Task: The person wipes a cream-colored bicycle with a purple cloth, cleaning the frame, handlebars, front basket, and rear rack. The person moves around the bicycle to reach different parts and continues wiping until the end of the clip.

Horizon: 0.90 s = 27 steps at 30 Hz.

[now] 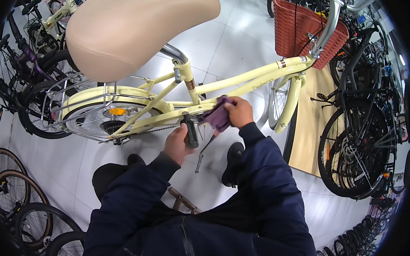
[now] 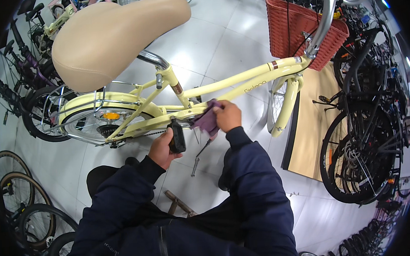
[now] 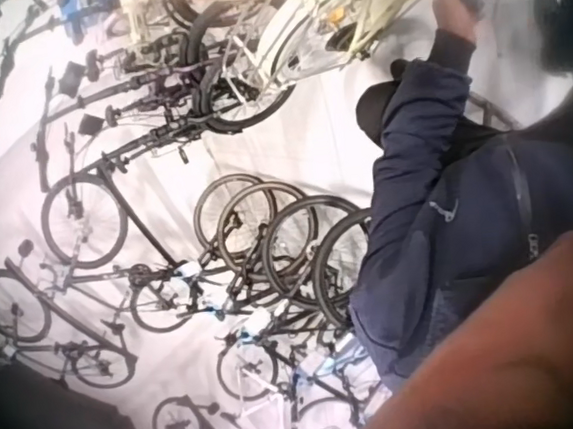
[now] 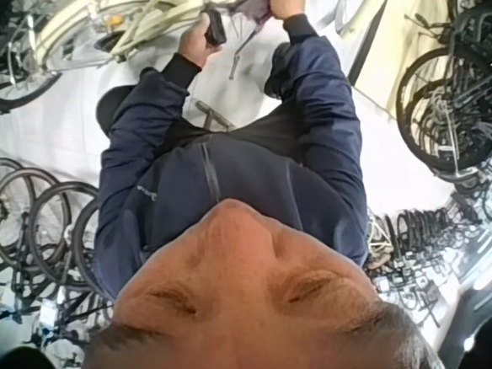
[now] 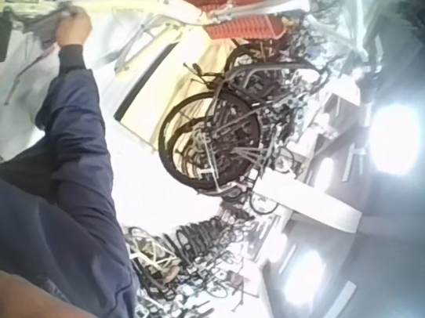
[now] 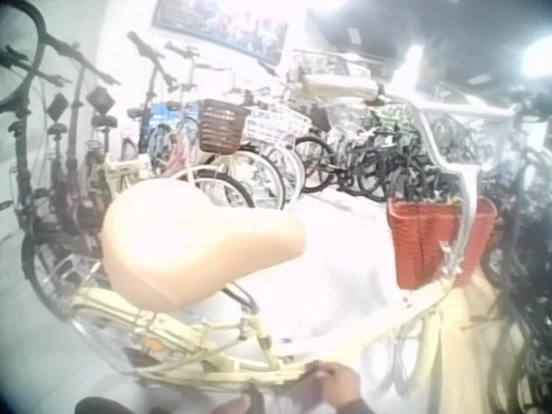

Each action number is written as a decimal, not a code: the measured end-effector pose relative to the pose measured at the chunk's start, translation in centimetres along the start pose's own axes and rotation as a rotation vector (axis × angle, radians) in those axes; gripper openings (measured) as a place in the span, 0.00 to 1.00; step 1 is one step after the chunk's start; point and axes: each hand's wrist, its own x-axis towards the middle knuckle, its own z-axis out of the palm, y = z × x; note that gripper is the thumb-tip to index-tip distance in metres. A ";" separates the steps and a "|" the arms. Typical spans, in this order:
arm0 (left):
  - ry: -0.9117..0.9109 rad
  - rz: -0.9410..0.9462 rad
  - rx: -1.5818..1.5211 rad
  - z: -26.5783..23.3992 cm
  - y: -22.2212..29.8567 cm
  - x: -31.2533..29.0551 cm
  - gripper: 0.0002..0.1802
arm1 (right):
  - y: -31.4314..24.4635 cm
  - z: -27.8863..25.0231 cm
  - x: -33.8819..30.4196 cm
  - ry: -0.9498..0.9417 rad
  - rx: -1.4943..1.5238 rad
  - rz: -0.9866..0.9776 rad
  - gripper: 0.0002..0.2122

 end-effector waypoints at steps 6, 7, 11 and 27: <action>0.387 0.065 0.536 -4.6 -2.0 2.4 0.32 | 2.2 5.1 1.6 -0.011 -0.074 -0.110 0.11; 0.467 0.116 0.670 -4.8 -2.5 2.5 0.33 | 1.6 6.8 0.7 0.025 -0.056 -0.321 0.11; 0.545 0.290 0.790 -4.2 -2.8 1.6 0.33 | -1.4 10.2 -1.7 -0.052 0.010 -0.536 0.10; 0.264 0.499 0.714 -1.8 1.3 -2.1 0.35 | 8.8 9.9 -0.1 0.217 0.884 0.620 0.10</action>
